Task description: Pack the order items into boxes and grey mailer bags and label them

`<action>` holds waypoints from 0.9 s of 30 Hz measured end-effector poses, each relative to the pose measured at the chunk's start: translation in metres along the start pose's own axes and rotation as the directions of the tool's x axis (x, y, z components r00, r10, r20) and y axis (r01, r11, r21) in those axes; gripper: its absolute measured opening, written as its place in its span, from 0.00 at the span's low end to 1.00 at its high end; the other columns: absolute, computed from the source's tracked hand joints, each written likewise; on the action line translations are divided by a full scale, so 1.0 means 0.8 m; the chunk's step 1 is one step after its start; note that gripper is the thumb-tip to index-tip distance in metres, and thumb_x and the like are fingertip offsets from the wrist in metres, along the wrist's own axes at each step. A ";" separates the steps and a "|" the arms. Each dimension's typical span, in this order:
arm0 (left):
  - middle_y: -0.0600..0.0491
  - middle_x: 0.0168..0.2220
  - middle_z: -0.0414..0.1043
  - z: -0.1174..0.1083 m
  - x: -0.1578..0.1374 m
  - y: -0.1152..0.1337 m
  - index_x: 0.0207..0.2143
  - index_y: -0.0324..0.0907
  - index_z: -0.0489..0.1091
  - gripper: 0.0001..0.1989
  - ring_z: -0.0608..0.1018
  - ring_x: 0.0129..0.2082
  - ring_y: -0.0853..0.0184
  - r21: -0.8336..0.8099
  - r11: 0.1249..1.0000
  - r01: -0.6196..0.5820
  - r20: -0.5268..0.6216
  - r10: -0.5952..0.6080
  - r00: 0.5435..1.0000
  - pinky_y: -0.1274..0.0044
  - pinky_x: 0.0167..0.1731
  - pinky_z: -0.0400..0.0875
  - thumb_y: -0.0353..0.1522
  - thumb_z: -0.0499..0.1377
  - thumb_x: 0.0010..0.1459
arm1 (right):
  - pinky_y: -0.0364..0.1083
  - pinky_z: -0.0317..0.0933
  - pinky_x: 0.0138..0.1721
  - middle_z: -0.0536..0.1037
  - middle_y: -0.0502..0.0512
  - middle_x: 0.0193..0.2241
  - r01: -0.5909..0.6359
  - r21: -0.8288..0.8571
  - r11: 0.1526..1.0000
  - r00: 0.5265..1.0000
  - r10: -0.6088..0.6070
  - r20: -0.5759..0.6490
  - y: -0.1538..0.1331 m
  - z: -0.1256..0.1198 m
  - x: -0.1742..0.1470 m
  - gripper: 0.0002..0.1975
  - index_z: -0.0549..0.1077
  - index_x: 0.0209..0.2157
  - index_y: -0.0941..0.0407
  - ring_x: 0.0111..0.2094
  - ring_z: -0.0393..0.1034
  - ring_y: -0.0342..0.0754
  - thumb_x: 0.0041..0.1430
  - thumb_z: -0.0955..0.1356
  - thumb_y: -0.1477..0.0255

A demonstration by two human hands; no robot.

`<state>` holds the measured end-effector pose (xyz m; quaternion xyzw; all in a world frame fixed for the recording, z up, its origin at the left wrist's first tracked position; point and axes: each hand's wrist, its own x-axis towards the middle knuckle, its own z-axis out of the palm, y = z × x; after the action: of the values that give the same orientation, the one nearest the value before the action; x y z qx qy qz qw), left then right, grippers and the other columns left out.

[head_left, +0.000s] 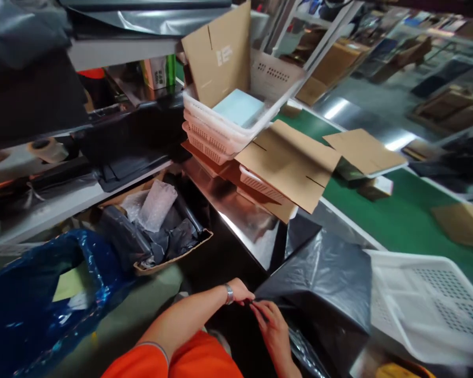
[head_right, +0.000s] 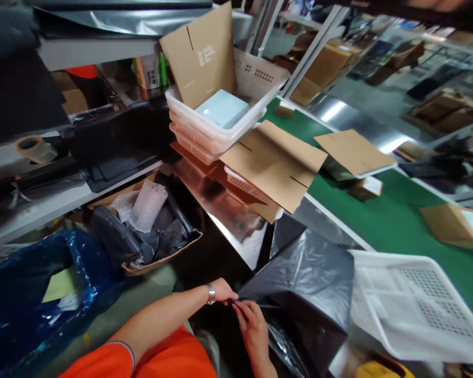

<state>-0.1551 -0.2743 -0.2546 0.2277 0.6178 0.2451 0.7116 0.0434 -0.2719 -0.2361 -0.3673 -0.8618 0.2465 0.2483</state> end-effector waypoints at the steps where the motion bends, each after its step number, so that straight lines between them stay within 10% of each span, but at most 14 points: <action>1: 0.55 0.21 0.75 0.000 0.000 0.000 0.15 0.42 0.75 0.17 0.74 0.20 0.73 -0.005 1.000 0.018 -0.006 -0.018 1.000 0.77 0.29 0.76 0.30 0.70 0.55 | 0.49 0.82 0.37 0.85 0.59 0.35 -0.001 -0.007 1.000 1.000 0.001 -0.021 -0.002 0.002 -0.001 0.21 0.88 0.39 0.52 0.34 0.84 0.53 0.76 0.68 0.53; 10: 0.53 0.24 0.80 0.001 0.003 0.007 0.17 0.42 0.76 0.16 0.77 0.24 0.72 -0.069 0.994 0.080 -0.095 -0.087 0.992 0.76 0.35 0.79 0.30 0.73 0.55 | 0.64 0.80 0.43 0.85 0.63 0.35 -0.243 0.107 0.964 0.952 0.258 -0.162 -0.010 0.019 -0.041 0.19 0.86 0.36 0.46 0.36 0.83 0.65 0.71 0.68 0.52; 18: 0.57 0.21 0.72 -0.002 -0.039 0.015 0.18 0.41 0.73 0.18 0.75 0.29 0.68 0.049 0.998 -0.029 -0.120 0.035 0.992 0.73 0.39 0.74 0.38 0.75 0.51 | 0.52 0.78 0.46 0.88 0.59 0.36 -0.518 0.275 0.810 0.765 0.582 -0.274 -0.056 -0.028 -0.191 0.22 0.84 0.34 0.50 0.39 0.84 0.56 0.70 0.68 0.49; 22: 0.56 0.22 0.72 -0.002 -0.039 0.019 0.20 0.41 0.71 0.23 0.74 0.30 0.67 0.110 0.991 -0.081 -0.095 0.092 0.991 0.73 0.38 0.70 0.45 0.78 0.45 | 0.54 0.79 0.46 0.89 0.60 0.36 -0.697 0.293 0.655 0.537 0.746 -0.394 -0.078 -0.099 -0.333 0.27 0.85 0.34 0.51 0.40 0.84 0.59 0.66 0.69 0.43; 27: 0.55 0.24 0.75 0.003 -0.055 0.024 0.24 0.40 0.72 0.23 0.76 0.31 0.66 0.181 0.980 -0.079 -0.137 0.105 0.985 0.72 0.38 0.71 0.44 0.79 0.44 | 0.70 0.78 0.49 0.89 0.68 0.37 -0.883 0.368 0.292 0.005 0.789 -0.614 -0.115 -0.211 -0.585 0.24 0.84 0.35 0.47 0.42 0.84 0.72 0.56 0.71 0.42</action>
<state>-0.1595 -0.2874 -0.2085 0.2991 0.6762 0.2387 0.6296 0.3833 -0.6406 -0.1686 -0.8793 -0.3109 0.1274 0.3376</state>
